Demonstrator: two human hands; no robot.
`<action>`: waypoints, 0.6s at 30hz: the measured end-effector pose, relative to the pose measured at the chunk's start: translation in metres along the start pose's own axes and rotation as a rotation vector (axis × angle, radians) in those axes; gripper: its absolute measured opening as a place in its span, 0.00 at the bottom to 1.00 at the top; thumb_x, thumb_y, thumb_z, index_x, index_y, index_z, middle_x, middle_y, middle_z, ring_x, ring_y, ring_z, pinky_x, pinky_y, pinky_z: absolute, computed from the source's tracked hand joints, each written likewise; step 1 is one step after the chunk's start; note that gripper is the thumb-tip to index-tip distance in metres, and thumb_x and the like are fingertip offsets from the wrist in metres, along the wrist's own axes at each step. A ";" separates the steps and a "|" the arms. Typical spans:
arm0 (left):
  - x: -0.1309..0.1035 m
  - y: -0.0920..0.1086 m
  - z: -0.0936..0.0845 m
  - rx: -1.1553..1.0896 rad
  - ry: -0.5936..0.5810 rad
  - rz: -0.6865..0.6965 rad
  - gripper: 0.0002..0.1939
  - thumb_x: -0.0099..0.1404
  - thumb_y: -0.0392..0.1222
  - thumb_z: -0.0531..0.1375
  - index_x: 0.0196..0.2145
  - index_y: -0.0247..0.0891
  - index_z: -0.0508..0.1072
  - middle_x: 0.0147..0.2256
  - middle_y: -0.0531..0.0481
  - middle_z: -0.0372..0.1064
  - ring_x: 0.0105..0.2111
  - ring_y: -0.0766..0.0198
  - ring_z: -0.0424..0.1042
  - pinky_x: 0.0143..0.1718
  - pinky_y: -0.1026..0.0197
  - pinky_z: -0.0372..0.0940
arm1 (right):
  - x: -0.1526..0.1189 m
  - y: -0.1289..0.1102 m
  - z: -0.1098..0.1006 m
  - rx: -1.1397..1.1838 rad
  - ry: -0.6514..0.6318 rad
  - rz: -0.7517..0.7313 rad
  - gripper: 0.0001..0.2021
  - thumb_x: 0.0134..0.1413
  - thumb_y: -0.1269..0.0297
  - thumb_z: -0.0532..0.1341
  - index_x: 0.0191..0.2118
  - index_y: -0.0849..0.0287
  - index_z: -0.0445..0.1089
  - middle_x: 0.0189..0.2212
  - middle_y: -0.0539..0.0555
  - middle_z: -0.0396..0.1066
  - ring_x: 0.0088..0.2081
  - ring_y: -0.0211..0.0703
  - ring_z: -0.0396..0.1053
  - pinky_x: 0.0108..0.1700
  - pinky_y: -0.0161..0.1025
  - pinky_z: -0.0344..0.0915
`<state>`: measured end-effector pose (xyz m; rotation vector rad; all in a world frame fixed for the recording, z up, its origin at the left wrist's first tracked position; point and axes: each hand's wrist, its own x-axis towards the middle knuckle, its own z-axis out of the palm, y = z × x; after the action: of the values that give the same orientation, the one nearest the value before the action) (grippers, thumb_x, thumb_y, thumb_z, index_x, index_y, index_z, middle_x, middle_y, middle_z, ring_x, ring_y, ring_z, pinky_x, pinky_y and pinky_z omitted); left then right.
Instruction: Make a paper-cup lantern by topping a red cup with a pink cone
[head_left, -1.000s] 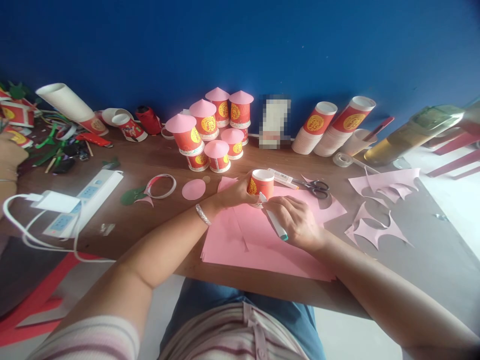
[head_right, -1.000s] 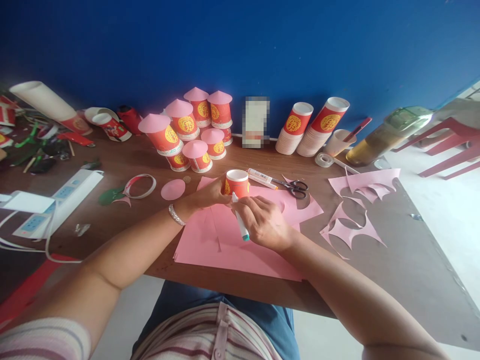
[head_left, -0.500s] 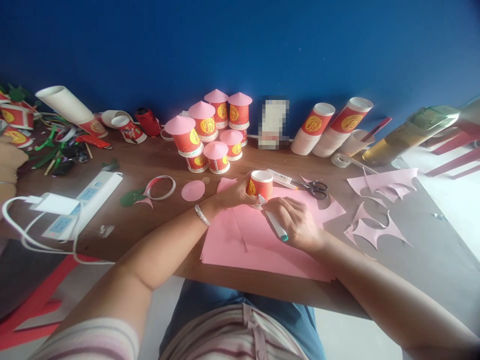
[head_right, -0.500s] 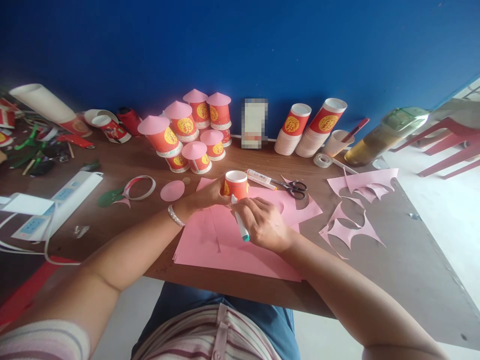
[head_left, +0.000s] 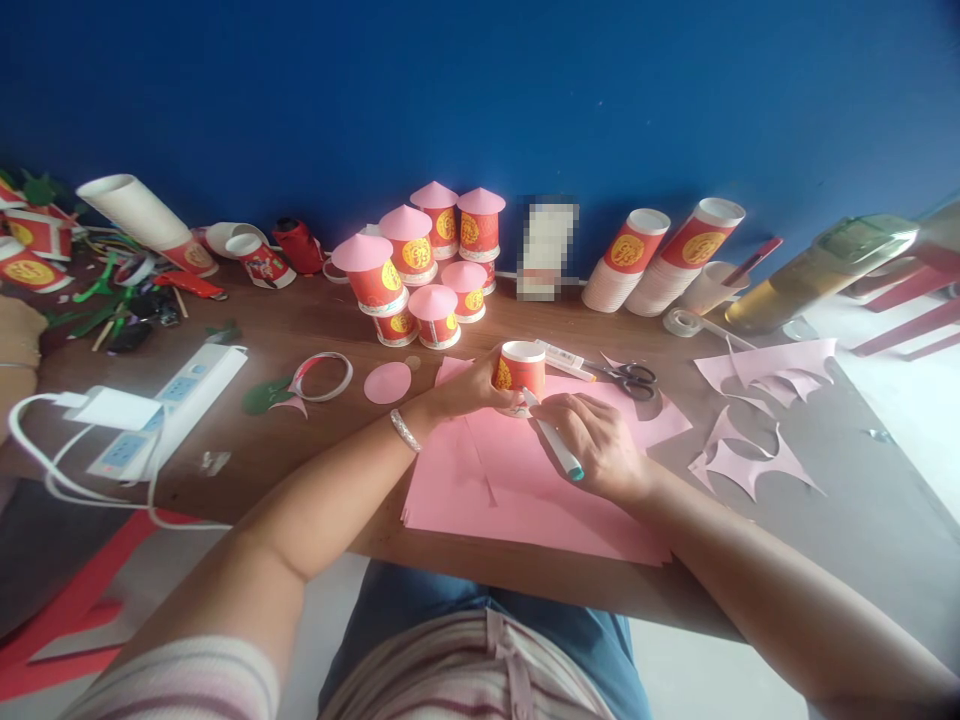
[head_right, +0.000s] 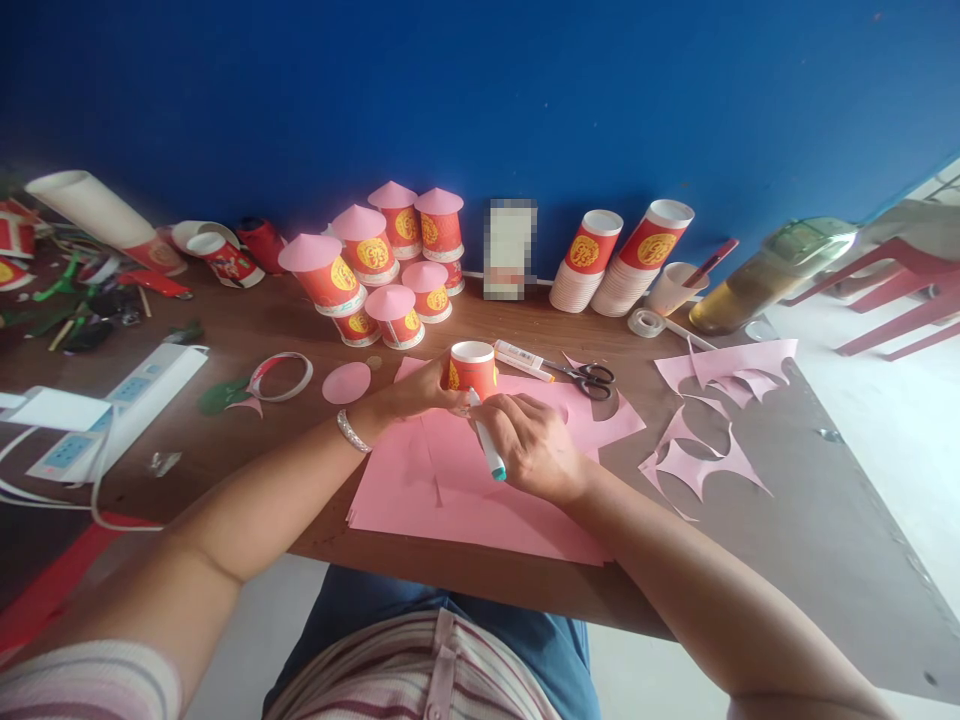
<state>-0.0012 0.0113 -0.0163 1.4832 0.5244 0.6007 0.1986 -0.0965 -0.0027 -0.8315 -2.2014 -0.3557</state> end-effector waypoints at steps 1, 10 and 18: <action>0.000 0.001 0.000 -0.007 -0.007 -0.022 0.29 0.54 0.52 0.75 0.47 0.35 0.72 0.35 0.50 0.72 0.36 0.62 0.72 0.41 0.60 0.69 | 0.000 0.000 0.000 -0.005 0.005 -0.001 0.16 0.65 0.78 0.57 0.56 0.60 0.67 0.35 0.56 0.78 0.31 0.44 0.76 0.32 0.40 0.71; -0.001 0.007 0.001 -0.094 -0.037 -0.086 0.26 0.56 0.49 0.74 0.47 0.36 0.71 0.38 0.49 0.71 0.39 0.62 0.71 0.42 0.58 0.69 | -0.006 0.004 0.003 -0.068 0.034 0.024 0.13 0.63 0.79 0.58 0.50 0.59 0.67 0.33 0.54 0.76 0.30 0.42 0.73 0.32 0.38 0.69; 0.001 0.002 -0.001 -0.146 -0.075 -0.013 0.22 0.59 0.47 0.74 0.44 0.34 0.73 0.40 0.47 0.71 0.41 0.61 0.72 0.43 0.60 0.68 | -0.006 0.010 0.005 -0.104 0.060 0.033 0.13 0.62 0.80 0.57 0.48 0.59 0.67 0.31 0.52 0.74 0.28 0.41 0.70 0.30 0.37 0.66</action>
<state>-0.0012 0.0133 -0.0142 1.3575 0.4227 0.5593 0.2055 -0.0895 -0.0109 -0.9008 -2.1261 -0.4757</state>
